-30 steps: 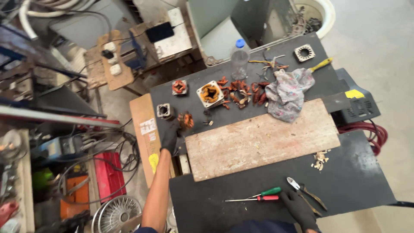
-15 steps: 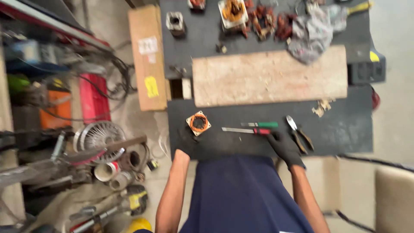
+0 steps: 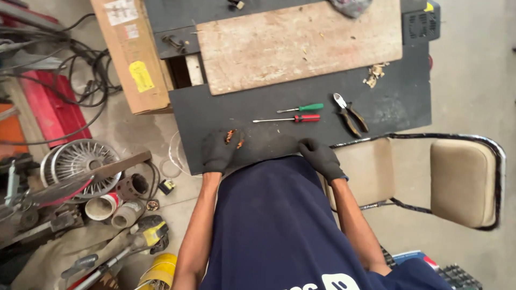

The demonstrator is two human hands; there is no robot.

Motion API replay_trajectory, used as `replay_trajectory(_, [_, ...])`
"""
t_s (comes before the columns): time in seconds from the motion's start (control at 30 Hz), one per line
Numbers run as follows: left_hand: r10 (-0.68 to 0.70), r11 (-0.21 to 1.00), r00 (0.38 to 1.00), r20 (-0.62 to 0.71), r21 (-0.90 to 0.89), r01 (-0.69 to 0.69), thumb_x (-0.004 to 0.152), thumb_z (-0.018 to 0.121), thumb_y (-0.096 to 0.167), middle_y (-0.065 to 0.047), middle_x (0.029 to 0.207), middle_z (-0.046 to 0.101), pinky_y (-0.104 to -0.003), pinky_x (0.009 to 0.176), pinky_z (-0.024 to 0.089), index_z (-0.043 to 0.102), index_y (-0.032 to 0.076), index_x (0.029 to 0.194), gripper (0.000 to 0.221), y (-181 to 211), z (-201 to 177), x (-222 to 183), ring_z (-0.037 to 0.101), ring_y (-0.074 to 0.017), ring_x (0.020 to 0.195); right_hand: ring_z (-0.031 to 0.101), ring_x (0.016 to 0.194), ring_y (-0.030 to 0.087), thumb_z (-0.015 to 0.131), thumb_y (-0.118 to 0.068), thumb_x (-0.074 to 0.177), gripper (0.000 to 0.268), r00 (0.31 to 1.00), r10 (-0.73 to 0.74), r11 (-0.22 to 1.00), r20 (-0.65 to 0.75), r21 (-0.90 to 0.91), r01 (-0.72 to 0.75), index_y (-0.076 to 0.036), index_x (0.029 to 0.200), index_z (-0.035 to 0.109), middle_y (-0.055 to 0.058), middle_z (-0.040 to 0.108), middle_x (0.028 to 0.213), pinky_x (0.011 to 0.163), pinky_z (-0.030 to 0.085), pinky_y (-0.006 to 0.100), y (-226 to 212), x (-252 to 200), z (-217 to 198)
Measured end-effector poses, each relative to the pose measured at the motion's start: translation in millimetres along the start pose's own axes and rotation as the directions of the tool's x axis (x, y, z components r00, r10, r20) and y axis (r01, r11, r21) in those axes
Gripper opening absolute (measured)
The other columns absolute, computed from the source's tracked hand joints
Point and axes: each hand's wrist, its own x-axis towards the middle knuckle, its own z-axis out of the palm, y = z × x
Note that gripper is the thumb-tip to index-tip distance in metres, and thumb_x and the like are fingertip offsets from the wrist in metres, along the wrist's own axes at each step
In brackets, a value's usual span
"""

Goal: Disassembling and repairing an electrical motor component using hand tools on a workbench

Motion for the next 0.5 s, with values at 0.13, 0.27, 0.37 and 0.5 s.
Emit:
replay_trajectory(0.13, [0.096, 0.994, 0.983, -0.159, 0.066, -0.087, 0.094, 0.065, 0.06, -0.003, 0.073, 0.065, -0.032, 0.061, 0.059, 0.068, 0.02, 0.076, 0.044, -1.5, -4.6, -4.6, 0.07, -0.0233, 0.073, 0.063, 0.124, 0.034, 0.055, -0.039, 0.104, 0.038, 0.881, -0.149, 0.988, -0.448, -0.108, 0.111, -0.013, 0.126, 0.072, 0.017, 0.072, 0.126, 0.112, 0.047, 0.044, 24.1, 9.3, -3.6])
replay_trajectory(0.27, [0.028, 0.999, 0.967, -0.255, 0.023, -0.023, 0.09, 0.07, 0.053, -0.007, 0.071, 0.061, -0.042, 0.055, 0.06, 0.068, 0.018, 0.082, 0.036, -23.7, 12.7, 4.9, 0.071, -0.0317, 0.071, 0.05, 0.134, 0.039, 0.069, -0.025, 0.101, 0.03, 0.662, -0.395, 0.91, -0.637, -0.174, 0.375, -0.009, 0.126, 0.068, 0.02, 0.062, 0.132, 0.113, 0.044, 0.048, 64.5, 44.9, -44.4])
replay_trajectory(0.37, [-0.046, 0.998, 0.944, -0.326, 0.034, 0.061, 0.095, 0.067, 0.044, -0.008, 0.068, 0.057, -0.04, 0.052, 0.059, 0.061, 0.012, 0.077, 0.037, -28.3, 13.7, 9.0, 0.07, -0.0341, 0.066, 0.062, 0.117, 0.037, 0.072, -0.034, 0.091, 0.031, 0.706, -0.227, 0.974, -0.67, -0.153, 0.168, -0.024, 0.12, 0.069, 0.007, 0.064, 0.123, 0.094, 0.056, 0.053, 75.0, 62.6, -67.6])
replay_trajectory(0.5, [-0.23, 0.952, 0.922, -0.312, -0.268, 0.146, 0.106, 0.05, 0.048, -0.023, 0.082, 0.067, -0.051, 0.072, 0.059, 0.066, 0.007, 0.088, 0.048, -35.2, 12.9, 20.1, 0.07, -0.0439, 0.087, 0.065, 0.113, 0.038, 0.074, -0.035, 0.088, 0.045, 0.755, -0.211, 0.977, -0.621, -0.126, 0.17, -0.021, 0.129, 0.063, 0.009, 0.068, 0.116, 0.091, 0.056, 0.058, 68.7, 78.1, -81.0])
